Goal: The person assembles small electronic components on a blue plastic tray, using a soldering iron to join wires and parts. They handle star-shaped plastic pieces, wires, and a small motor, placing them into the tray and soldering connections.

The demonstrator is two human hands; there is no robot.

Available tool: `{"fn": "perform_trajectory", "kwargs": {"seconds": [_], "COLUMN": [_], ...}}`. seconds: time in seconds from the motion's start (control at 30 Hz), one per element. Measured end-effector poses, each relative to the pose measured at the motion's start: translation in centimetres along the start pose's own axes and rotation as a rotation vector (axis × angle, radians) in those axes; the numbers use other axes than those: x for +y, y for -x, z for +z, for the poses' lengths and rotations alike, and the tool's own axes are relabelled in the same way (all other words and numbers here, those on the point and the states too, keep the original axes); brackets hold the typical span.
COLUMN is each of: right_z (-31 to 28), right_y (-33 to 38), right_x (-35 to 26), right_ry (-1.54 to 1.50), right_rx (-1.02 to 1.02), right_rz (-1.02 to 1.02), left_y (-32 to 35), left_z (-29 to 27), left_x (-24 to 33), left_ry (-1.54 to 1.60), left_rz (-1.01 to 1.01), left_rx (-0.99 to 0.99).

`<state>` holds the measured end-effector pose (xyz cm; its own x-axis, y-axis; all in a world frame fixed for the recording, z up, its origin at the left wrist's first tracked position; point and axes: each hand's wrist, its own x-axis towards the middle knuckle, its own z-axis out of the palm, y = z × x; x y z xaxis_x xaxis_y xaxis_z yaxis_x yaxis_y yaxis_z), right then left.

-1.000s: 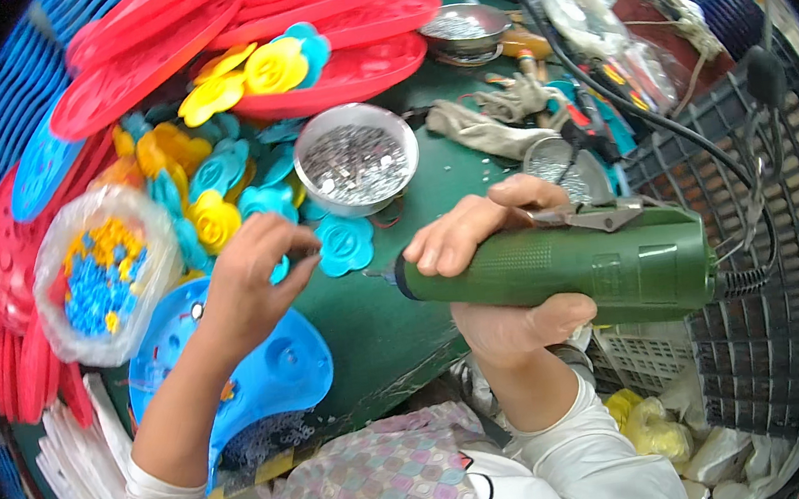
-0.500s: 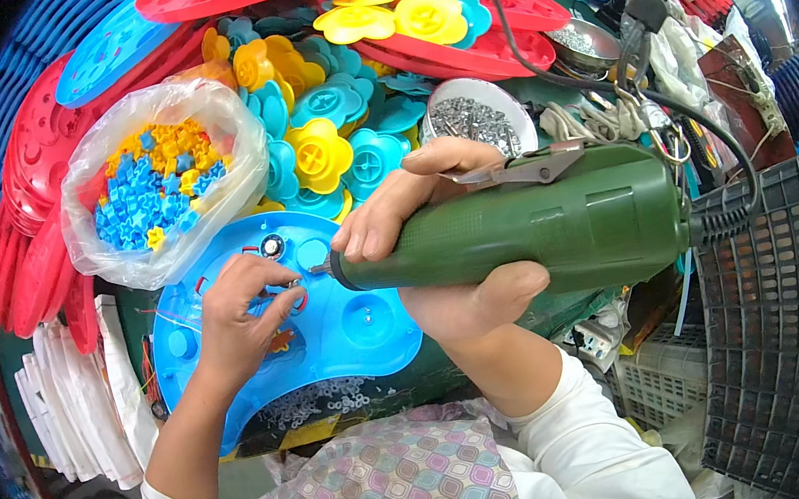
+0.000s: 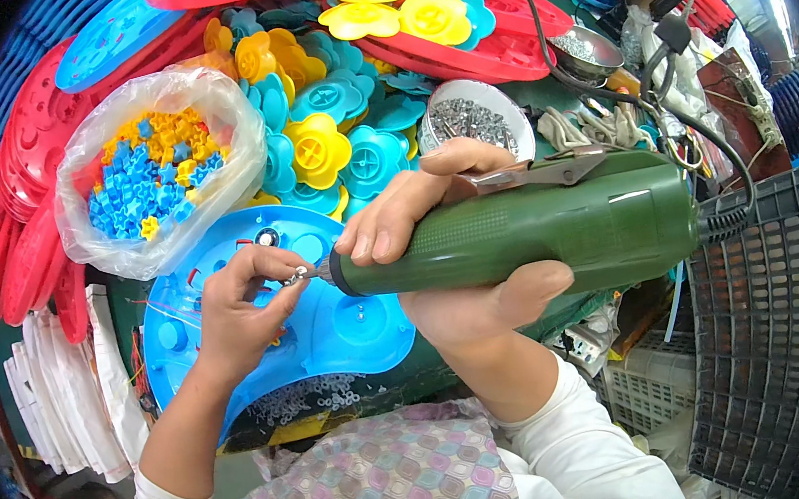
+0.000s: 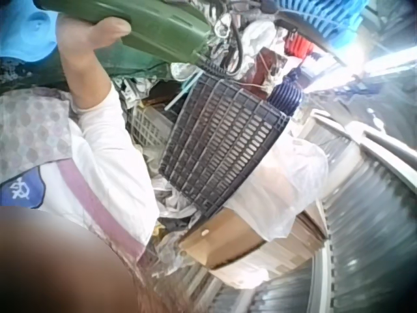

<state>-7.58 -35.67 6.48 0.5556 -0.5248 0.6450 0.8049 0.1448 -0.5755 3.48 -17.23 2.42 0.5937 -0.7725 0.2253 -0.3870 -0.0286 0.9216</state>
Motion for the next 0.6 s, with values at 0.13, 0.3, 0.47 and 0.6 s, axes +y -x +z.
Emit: {"fn": "perform_trajectory", "kwargs": {"seconds": [0.13, 0.3, 0.47, 0.6], "right_z": [0.1, 1.6, 2.8, 3.2], "right_y": [-0.4, -1.3, -1.7, -2.5], "right_x": [1.3, 2.7, 4.5, 4.7], "right_ry": [-0.053, -0.014, -0.004, 0.206], "right_rx": [-0.027, -0.058, -0.096, -0.084], "right_rz": [0.006, 0.045, 0.070, 0.198], "left_y": [-0.1, -0.1, -0.4, -0.8], "left_z": [-0.9, -2.2, -3.2, -3.3], "left_x": [0.5, 0.0, -1.2, -1.1], "left_ry": [-0.222, -0.257, -0.493, -0.490], "left_rz": [0.186, 0.215, 0.425, 0.283], "left_rx": [0.000, 0.007, 0.086, 0.219]}}
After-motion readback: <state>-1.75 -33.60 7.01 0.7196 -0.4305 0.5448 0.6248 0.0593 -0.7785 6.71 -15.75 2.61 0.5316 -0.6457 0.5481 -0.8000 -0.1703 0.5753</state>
